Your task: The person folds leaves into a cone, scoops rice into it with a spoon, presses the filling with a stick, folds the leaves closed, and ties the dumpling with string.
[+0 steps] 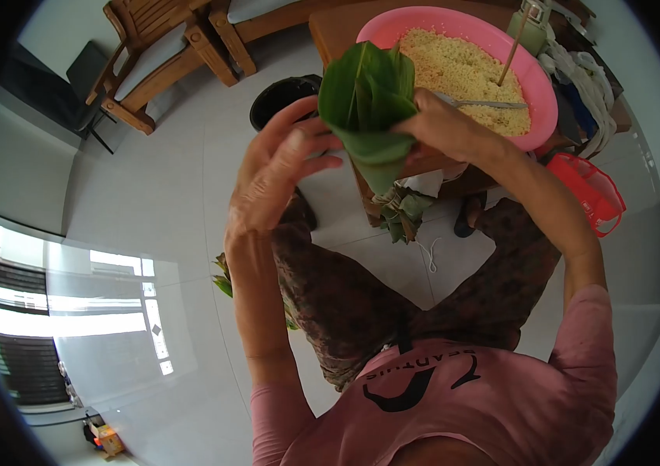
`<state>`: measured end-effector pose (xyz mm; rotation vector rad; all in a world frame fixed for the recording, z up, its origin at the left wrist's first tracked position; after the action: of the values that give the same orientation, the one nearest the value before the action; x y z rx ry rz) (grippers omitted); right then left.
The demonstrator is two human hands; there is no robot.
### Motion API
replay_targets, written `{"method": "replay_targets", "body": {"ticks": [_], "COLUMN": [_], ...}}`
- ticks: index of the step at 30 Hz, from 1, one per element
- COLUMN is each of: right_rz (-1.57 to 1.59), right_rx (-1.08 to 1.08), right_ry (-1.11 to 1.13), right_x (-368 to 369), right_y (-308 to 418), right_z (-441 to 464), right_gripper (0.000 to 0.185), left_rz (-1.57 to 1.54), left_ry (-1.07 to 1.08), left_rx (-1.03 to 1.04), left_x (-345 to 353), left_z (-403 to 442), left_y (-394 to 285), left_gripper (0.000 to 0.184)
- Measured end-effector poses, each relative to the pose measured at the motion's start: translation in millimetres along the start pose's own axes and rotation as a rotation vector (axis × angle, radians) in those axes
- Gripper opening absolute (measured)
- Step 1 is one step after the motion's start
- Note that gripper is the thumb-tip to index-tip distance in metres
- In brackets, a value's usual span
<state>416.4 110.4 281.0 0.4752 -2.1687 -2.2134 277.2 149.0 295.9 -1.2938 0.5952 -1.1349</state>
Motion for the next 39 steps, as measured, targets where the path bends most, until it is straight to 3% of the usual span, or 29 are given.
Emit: {"method": "replay_targets", "body": {"ticks": [1,4,10,14,15,19,22,23,26,30,31,34,35,37,39], "right_rz": [0.175,0.251,-0.038,-0.135,-0.202,-0.280,-0.177,-0.174,-0.142,-0.023,-0.032,0.022,-0.041,-0.479,-1.107], "right_rx": [0.172,0.188,0.256,0.081,0.056,-0.037,-0.045,-0.037,-0.064,-0.050,-0.081,-0.138,-0.227,-0.015,0.155], "right_ry": [0.008,-0.002,0.022,0.050,0.047,0.015,-0.045,-0.050,-0.003,-0.044,-0.033,-0.017,-0.119,-0.124,-0.114], "right_x": [-6.5,-15.8,-29.1,-29.3,-29.2,-40.3,-53.0,-58.0,-68.5,-95.4,-102.1,-127.8,-146.8,-187.4,-188.6], "right_y": [-9.6,-8.7,-1.1,15.7,23.6,24.4,27.8,26.0,34.3,24.8,29.9,44.4,43.2,-3.2,-26.9], "right_z": [-0.3,4.5,18.9,15.6,8.4,-3.1,-13.9,-14.5,-15.2,-6.6,-9.2,-35.8,-47.5,-57.3,-78.4], "right_gripper": [0.011,0.012,0.017,0.025,0.027,0.027,0.026,0.026,0.027,0.033,0.036,0.038,0.038,0.027,0.013], "left_rz": [0.147,-0.010,-0.185,-0.087,-0.049,0.090,0.002,0.063,0.225,0.345,0.226,0.224,0.296,0.324,0.416], "left_ry": [-0.060,0.179,0.270,0.327,0.329,0.148,0.226,0.300,0.202,0.093,0.083,0.057,0.041,0.033,0.028], "left_rx": [0.002,-0.210,-0.241,-0.322,-0.336,-0.137,-0.265,-0.263,-0.097,-0.105,-0.097,-0.095,-0.131,-0.071,-0.006], "left_x": [-11.1,23.0,47.5,50.1,50.0,49.9,60.4,61.9,70.9,68.8,72.4,64.9,60.1,59.3,53.8], "left_z": [0.7,7.2,36.9,45.6,47.1,63.4,71.1,76.2,92.5,123.2,129.9,143.8,145.3,150.1,158.8], "left_y": [2.5,36.6,42.2,55.3,56.9,53.1,57.7,62.3,46.7,45.6,46.5,50.5,50.7,51.2,50.8], "left_gripper": [0.080,0.080,0.058,0.062,0.053,0.036,0.036,0.045,0.052,0.036,0.024,0.020,0.021,0.021,0.021]}}
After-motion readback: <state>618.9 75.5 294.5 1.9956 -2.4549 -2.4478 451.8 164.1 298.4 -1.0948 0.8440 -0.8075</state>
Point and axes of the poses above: each hand's wrist, its own z-axis towards the middle knuckle, its own x-axis out of the palm, y = z × x, the point moved 9 cm from there along z, towards the middle knuckle, and after that the axes turned 12 degrees about y, right-handed, at the moved point
